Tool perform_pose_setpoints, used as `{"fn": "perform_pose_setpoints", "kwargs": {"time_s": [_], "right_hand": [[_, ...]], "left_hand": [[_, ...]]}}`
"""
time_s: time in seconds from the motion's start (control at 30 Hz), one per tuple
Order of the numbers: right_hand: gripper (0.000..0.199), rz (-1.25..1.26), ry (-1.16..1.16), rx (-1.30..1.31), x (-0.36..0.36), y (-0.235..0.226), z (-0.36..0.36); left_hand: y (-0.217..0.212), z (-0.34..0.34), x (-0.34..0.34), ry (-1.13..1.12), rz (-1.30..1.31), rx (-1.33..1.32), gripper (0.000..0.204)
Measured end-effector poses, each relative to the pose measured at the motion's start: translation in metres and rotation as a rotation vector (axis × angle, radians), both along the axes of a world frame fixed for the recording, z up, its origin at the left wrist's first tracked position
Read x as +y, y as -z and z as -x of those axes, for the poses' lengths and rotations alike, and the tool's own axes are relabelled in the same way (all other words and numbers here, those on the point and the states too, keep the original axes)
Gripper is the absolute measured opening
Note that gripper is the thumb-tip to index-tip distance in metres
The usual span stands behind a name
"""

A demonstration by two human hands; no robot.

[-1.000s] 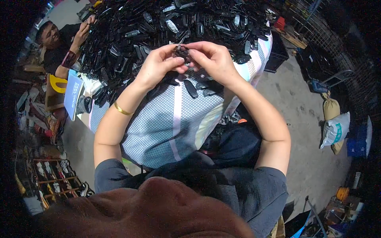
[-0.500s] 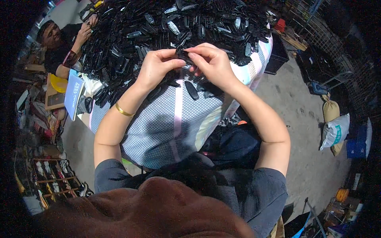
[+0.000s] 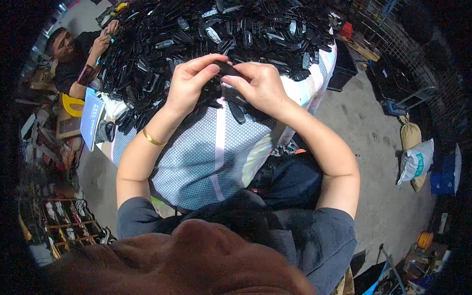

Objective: Sorting through a large pile of small black plastic components on a table in a workshop setting.

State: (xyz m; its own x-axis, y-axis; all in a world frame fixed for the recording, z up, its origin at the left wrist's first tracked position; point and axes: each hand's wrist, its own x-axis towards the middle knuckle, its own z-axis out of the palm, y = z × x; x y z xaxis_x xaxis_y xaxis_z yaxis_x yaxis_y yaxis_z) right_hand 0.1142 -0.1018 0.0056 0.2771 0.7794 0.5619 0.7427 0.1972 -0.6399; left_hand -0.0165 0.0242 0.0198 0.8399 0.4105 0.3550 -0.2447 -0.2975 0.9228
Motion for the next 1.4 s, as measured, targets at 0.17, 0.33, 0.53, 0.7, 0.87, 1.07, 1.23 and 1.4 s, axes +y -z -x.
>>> {"fn": "perform_pose_setpoints", "kwargs": {"time_s": [0.17, 0.33, 0.53, 0.7, 0.87, 1.07, 1.23, 1.4], "right_hand": [[0.025, 0.088, -0.018, 0.034, 0.001, -0.002, -0.003], [0.03, 0.38, -0.245, 0.006, 0.007, 0.011, -0.032], [0.035, 0.51, -0.457, -0.085, -0.011, 0.01, -0.039], [0.036, 0.586, -0.6, -0.087, -0.009, 0.004, -0.036], [0.039, 0.752, -0.425, -0.058, -0.014, -0.003, -0.04], [0.04, 0.5, -0.095, -0.206, -0.013, 0.009, -0.043], [0.033, 0.464, 0.085, -0.203, -0.015, 0.01, -0.044], [0.03, 0.293, 0.128, -0.088, -0.016, 0.019, -0.055]], "left_hand": [[0.0, 0.001, 0.0, 0.001, 0.017, 0.025, 0.023], [-0.016, 0.012, 0.012, -0.012, -0.303, 0.275, 0.038], [-0.022, 0.063, -0.008, -0.176, -1.074, 0.619, 0.056], [0.016, 0.05, -0.013, -0.237, -1.007, 0.455, 0.046], [0.036, 0.012, -0.013, -0.142, -1.063, 0.213, 0.031], [0.036, -0.022, -0.023, -0.062, -1.065, 0.123, 0.025], [0.015, -0.035, -0.007, 0.021, -1.088, 0.155, 0.043], [-0.002, -0.045, 0.03, -0.161, -1.122, 0.103, 0.029]]}}
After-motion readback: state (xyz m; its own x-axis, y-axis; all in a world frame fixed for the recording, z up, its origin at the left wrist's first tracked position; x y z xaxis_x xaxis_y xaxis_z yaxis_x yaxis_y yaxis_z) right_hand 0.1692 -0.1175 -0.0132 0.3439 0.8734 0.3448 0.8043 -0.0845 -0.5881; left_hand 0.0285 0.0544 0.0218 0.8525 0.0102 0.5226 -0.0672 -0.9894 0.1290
